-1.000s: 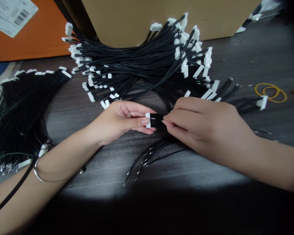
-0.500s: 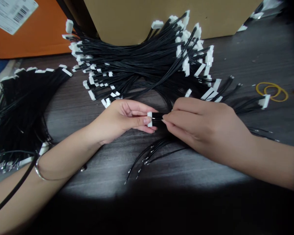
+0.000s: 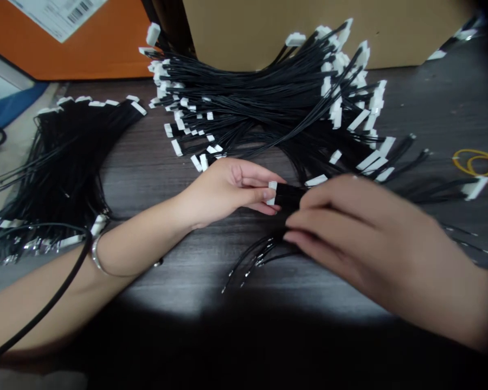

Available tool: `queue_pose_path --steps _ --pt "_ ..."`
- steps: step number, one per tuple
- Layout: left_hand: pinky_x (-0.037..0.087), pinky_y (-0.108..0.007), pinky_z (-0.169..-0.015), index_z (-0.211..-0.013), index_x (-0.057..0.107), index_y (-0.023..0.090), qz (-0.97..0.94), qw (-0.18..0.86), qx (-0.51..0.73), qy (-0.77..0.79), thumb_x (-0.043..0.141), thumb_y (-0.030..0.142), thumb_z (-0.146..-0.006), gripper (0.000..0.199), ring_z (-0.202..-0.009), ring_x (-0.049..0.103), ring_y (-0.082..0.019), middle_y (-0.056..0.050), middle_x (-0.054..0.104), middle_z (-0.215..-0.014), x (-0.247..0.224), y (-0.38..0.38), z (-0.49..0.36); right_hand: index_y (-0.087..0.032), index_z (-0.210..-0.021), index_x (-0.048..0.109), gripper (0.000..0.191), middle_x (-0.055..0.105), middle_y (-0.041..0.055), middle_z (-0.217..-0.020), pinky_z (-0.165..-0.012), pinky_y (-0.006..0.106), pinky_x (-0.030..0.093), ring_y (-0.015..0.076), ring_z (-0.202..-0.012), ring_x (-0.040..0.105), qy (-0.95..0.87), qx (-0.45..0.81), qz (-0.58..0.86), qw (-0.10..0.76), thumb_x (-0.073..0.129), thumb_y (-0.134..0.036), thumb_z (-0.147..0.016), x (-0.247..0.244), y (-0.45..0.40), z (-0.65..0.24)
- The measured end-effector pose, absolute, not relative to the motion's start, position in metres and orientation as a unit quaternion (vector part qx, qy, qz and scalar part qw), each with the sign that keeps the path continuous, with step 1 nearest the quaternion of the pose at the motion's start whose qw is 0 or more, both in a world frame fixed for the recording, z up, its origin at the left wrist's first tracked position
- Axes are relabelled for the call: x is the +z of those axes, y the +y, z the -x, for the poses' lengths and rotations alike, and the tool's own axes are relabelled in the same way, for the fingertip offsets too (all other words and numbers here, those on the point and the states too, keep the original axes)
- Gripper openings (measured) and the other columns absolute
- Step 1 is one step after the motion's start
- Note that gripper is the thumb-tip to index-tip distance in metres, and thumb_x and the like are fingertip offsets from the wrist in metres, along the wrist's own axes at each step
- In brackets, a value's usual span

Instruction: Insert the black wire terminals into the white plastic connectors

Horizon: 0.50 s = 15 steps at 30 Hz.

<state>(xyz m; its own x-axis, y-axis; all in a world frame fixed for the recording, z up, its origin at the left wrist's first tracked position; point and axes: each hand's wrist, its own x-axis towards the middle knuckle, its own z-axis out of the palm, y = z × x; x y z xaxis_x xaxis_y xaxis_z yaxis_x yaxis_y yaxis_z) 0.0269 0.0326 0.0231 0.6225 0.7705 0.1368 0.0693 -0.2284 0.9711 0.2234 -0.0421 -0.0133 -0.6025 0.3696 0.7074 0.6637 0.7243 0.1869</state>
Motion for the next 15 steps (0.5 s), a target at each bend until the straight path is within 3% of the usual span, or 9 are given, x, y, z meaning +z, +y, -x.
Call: queue_pose_path --steps 3,8,11,15 --pt "0.062 -0.025 -0.069 -0.088 0.074 0.014 -0.706 0.568 0.316 0.281 0.070 0.006 -0.074 0.017 -0.071 0.072 -0.014 0.000 0.074 -0.075 0.024 0.034 -0.026 -0.014 -0.087 0.068 0.020 0.061 0.0071 -0.087 -0.073 0.032 0.049 0.0165 -0.078 0.053 -0.915 -0.134 0.247 0.288 0.049 -0.010 -0.090 -0.024 -0.041 -0.218" --pt "0.061 -0.024 -0.069 -0.087 0.074 0.013 -0.699 0.579 0.315 0.278 0.069 0.003 -0.073 0.018 -0.069 0.071 -0.013 -0.001 0.073 -0.074 0.025 0.033 -0.027 -0.013 -0.091 0.069 0.017 0.063 0.0074 -0.087 -0.076 0.034 0.049 0.0188 -0.084 0.055 -0.924 -0.121 0.224 0.286 0.053 -0.007 -0.087 -0.032 -0.030 -0.214" --pt "0.061 -0.025 -0.070 -0.088 0.074 0.013 -0.693 0.590 0.313 0.272 0.069 0.003 -0.075 0.017 -0.070 0.071 -0.013 0.000 0.073 -0.073 0.025 0.034 -0.026 -0.011 -0.091 0.066 0.016 0.063 0.0083 -0.091 -0.081 0.033 0.049 0.0181 -0.088 0.056 -0.916 -0.120 0.234 0.302 0.051 -0.006 -0.088 -0.028 -0.033 -0.217" --pt "0.061 -0.024 -0.070 -0.089 0.074 0.013 -0.684 0.607 0.309 0.262 0.072 0.008 -0.075 0.016 -0.070 0.070 -0.012 -0.001 0.073 -0.075 0.025 0.035 -0.024 -0.010 -0.089 0.060 0.013 0.061 0.0067 -0.087 -0.072 0.025 0.048 0.0126 -0.079 0.057 -0.881 -0.106 0.284 0.364 0.048 -0.014 -0.092 -0.016 -0.037 -0.221"
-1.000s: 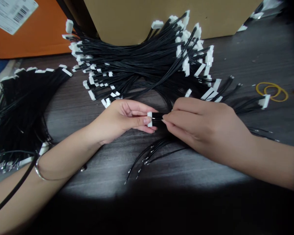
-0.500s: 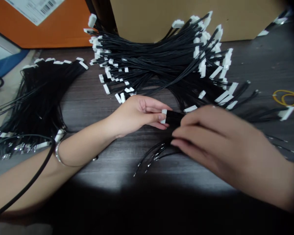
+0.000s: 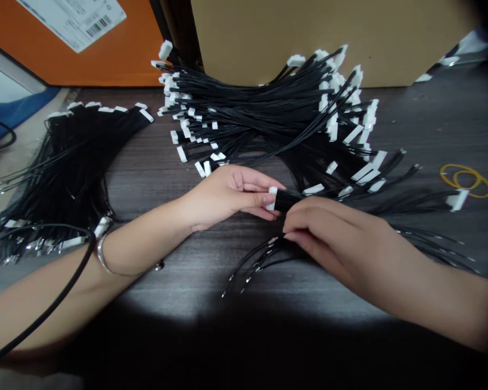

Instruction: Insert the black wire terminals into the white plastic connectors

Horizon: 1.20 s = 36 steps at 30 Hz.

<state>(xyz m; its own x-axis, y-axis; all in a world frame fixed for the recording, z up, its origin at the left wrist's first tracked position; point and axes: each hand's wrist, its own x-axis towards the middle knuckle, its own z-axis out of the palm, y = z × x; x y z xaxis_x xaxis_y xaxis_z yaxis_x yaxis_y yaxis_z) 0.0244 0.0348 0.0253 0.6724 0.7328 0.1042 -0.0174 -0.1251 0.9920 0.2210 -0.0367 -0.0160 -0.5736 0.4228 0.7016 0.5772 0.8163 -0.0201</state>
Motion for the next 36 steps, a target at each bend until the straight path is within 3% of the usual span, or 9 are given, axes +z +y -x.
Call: queue_pose_path --steps 8,18,36 --pt "0.062 -0.026 -0.072 -0.092 0.073 0.012 -0.707 0.580 0.306 0.266 0.074 0.011 -0.075 0.017 -0.074 0.071 -0.014 -0.004 0.075 -0.084 0.025 0.033 -0.023 -0.015 -0.076 0.061 0.009 0.057 -0.0007 -0.070 -0.057 0.022 0.038 0.0080 -0.059 0.050 -0.818 -0.119 0.411 0.384 0.057 -0.014 -0.084 0.000 -0.024 -0.225" --pt "0.062 -0.025 -0.070 -0.094 0.073 0.014 -0.738 0.509 0.318 0.308 0.077 0.018 -0.074 0.021 -0.070 0.071 -0.015 -0.004 0.074 -0.080 0.024 0.029 -0.024 -0.015 -0.072 0.062 0.011 0.058 0.0002 -0.070 -0.058 0.023 0.038 0.0086 -0.060 0.051 -0.815 -0.069 0.429 0.384 0.058 -0.016 -0.082 0.002 -0.022 -0.223" --pt "0.062 -0.025 -0.070 -0.094 0.073 0.014 -0.740 0.511 0.320 0.299 0.076 0.018 -0.075 0.019 -0.073 0.072 -0.016 -0.004 0.074 -0.079 0.023 0.030 -0.024 -0.013 -0.075 0.063 0.009 0.058 0.0005 -0.072 -0.058 0.022 0.039 0.0081 -0.062 0.051 -0.819 -0.087 0.409 0.392 0.058 -0.013 -0.082 -0.002 -0.017 -0.222"
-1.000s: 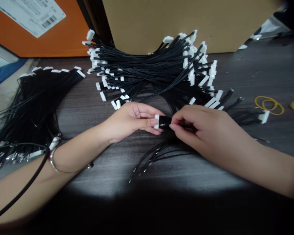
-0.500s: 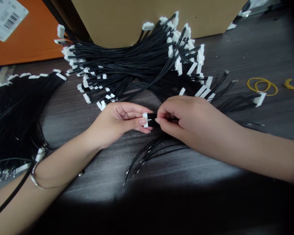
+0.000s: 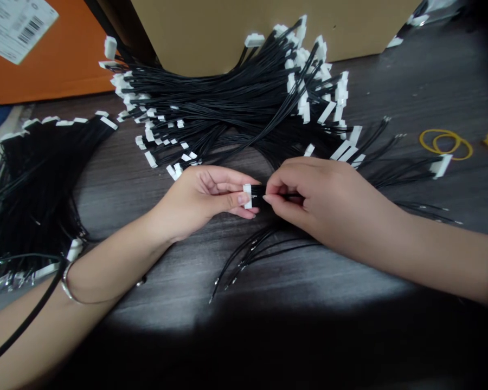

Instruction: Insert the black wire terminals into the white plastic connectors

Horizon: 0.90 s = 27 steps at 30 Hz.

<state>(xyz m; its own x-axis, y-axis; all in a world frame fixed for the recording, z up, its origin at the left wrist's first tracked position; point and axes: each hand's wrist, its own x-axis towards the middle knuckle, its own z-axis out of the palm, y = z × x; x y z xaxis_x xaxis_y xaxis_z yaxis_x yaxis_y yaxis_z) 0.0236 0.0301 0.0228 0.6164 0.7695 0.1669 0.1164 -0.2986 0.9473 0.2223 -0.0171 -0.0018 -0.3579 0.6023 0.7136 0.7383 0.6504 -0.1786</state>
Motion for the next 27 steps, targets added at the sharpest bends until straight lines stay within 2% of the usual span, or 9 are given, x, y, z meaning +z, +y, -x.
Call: queue_pose_path --steps 4,19,27 --pt "0.062 -0.027 -0.070 -0.095 0.073 0.013 -0.740 0.508 0.324 0.299 0.076 0.019 -0.075 0.021 -0.076 0.072 -0.017 -0.004 0.074 -0.080 0.0223 0.0310 -0.0231 -0.014 -0.077 0.063 0.010 0.060 0.0012 -0.074 -0.061 0.023 0.041 0.0093 -0.065 0.054 -0.811 -0.103 0.401 0.414 0.057 -0.015 -0.084 -0.0035 -0.0158 -0.2220" --pt "0.062 -0.026 -0.069 -0.093 0.073 0.014 -0.728 0.533 0.326 0.283 0.077 0.017 -0.073 0.020 -0.074 0.072 -0.016 -0.003 0.074 -0.080 0.0224 0.0308 -0.0231 -0.015 -0.075 0.061 0.008 0.059 -0.0015 -0.069 -0.055 0.022 0.036 0.0082 -0.059 0.050 -0.802 -0.105 0.398 0.433 0.061 -0.015 -0.083 -0.0051 -0.0150 -0.2214" --pt "0.062 -0.026 -0.068 -0.092 0.073 0.013 -0.730 0.541 0.330 0.257 0.076 0.016 -0.074 0.019 -0.073 0.072 -0.015 -0.003 0.074 -0.078 0.0197 0.0316 -0.0232 -0.015 -0.074 0.059 0.012 0.059 0.0005 -0.072 -0.061 0.024 0.040 0.0100 -0.065 0.053 -0.804 -0.099 0.402 0.427 0.055 -0.014 -0.086 -0.0087 -0.0144 -0.2139"
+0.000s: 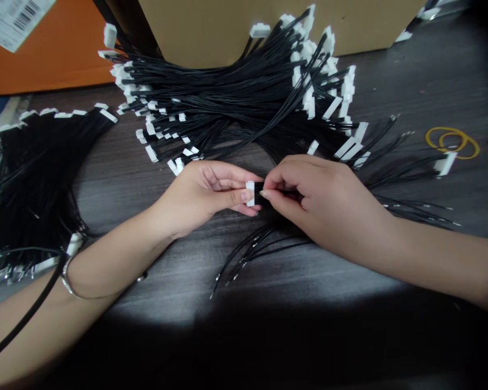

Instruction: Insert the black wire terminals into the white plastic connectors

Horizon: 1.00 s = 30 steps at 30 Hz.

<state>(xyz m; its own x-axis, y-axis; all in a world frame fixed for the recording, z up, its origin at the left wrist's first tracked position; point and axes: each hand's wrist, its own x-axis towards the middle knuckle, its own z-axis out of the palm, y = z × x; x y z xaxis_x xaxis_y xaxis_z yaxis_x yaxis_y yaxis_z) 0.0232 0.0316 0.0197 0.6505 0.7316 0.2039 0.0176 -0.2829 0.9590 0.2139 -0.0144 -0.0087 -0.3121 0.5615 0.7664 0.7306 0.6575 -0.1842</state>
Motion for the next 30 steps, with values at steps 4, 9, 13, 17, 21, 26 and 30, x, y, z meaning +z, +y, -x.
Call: queue_pose_path --steps 4,9,13,17,21,26,30 --pt "0.063 -0.028 -0.068 -0.090 0.072 0.012 -0.728 0.520 0.337 0.292 0.078 0.015 -0.071 0.020 -0.073 0.072 -0.016 -0.003 0.073 -0.077 0.021 0.029 -0.025 -0.015 -0.075 0.059 0.013 0.058 0.0007 -0.072 -0.061 0.023 0.040 0.0102 -0.065 0.053 -0.804 -0.093 0.398 0.432 0.054 -0.013 -0.086 -0.010 -0.011 -0.213" --pt "0.062 -0.028 -0.070 -0.091 0.073 0.013 -0.726 0.524 0.338 0.290 0.077 0.016 -0.072 0.019 -0.073 0.071 -0.016 -0.003 0.074 -0.079 0.022 0.028 -0.027 -0.011 -0.083 0.061 0.011 0.060 0.0073 -0.083 -0.070 0.028 0.045 0.0155 -0.077 0.056 -0.826 -0.170 0.360 0.400 0.051 -0.012 -0.088 -0.006 -0.022 -0.219" --pt "0.062 -0.027 -0.073 -0.092 0.073 0.012 -0.704 0.555 0.348 0.273 0.075 0.014 -0.074 0.019 -0.074 0.072 -0.015 -0.003 0.074 -0.079 0.022 0.031 -0.026 -0.011 -0.090 0.063 0.012 0.059 0.0095 -0.092 -0.076 0.031 0.048 0.0175 -0.084 0.056 -0.874 -0.166 0.300 0.343 0.051 -0.014 -0.089 -0.013 -0.035 -0.224" --pt "0.063 -0.029 -0.075 -0.091 0.073 0.011 -0.686 0.584 0.350 0.255 0.074 0.008 -0.075 0.017 -0.074 0.072 -0.015 -0.002 0.073 -0.077 0.022 0.034 -0.024 -0.013 -0.085 0.065 0.020 0.058 0.0078 -0.089 -0.072 0.032 0.050 0.0156 -0.077 0.056 -0.907 -0.100 0.301 0.275 0.047 -0.015 -0.092 -0.025 -0.032 -0.226" --pt "0.062 -0.027 -0.073 -0.092 0.072 0.010 -0.681 0.595 0.348 0.249 0.074 0.008 -0.075 0.017 -0.074 0.072 -0.015 -0.002 0.073 -0.077 0.022 0.034 -0.024 -0.013 -0.082 0.065 0.021 0.058 0.0070 -0.087 -0.070 0.030 0.048 0.0153 -0.077 0.055 -0.908 -0.069 0.297 0.287 0.048 -0.017 -0.093 -0.026 -0.027 -0.225" --pt "0.062 -0.027 -0.073 -0.093 0.072 0.010 -0.682 0.594 0.343 0.253 0.075 0.011 -0.075 0.019 -0.073 0.072 -0.015 -0.004 0.073 -0.077 0.022 0.036 -0.023 -0.016 -0.083 0.059 0.010 0.059 0.0028 -0.087 -0.071 0.023 0.046 0.0108 -0.079 0.056 -0.884 -0.022 0.317 0.342 0.053 -0.014 -0.090 -0.018 -0.031 -0.229" --pt "0.061 -0.025 -0.073 -0.093 0.073 0.011 -0.682 0.608 0.327 0.242 0.074 0.010 -0.076 0.018 -0.072 0.071 -0.013 -0.004 0.074 -0.080 0.022 0.037 -0.023 -0.017 -0.088 0.056 0.006 0.059 0.0011 -0.083 -0.064 0.022 0.044 0.0099 -0.071 0.055 -0.850 -0.071 0.357 0.380 0.052 -0.017 -0.091 -0.009 -0.029 -0.231"
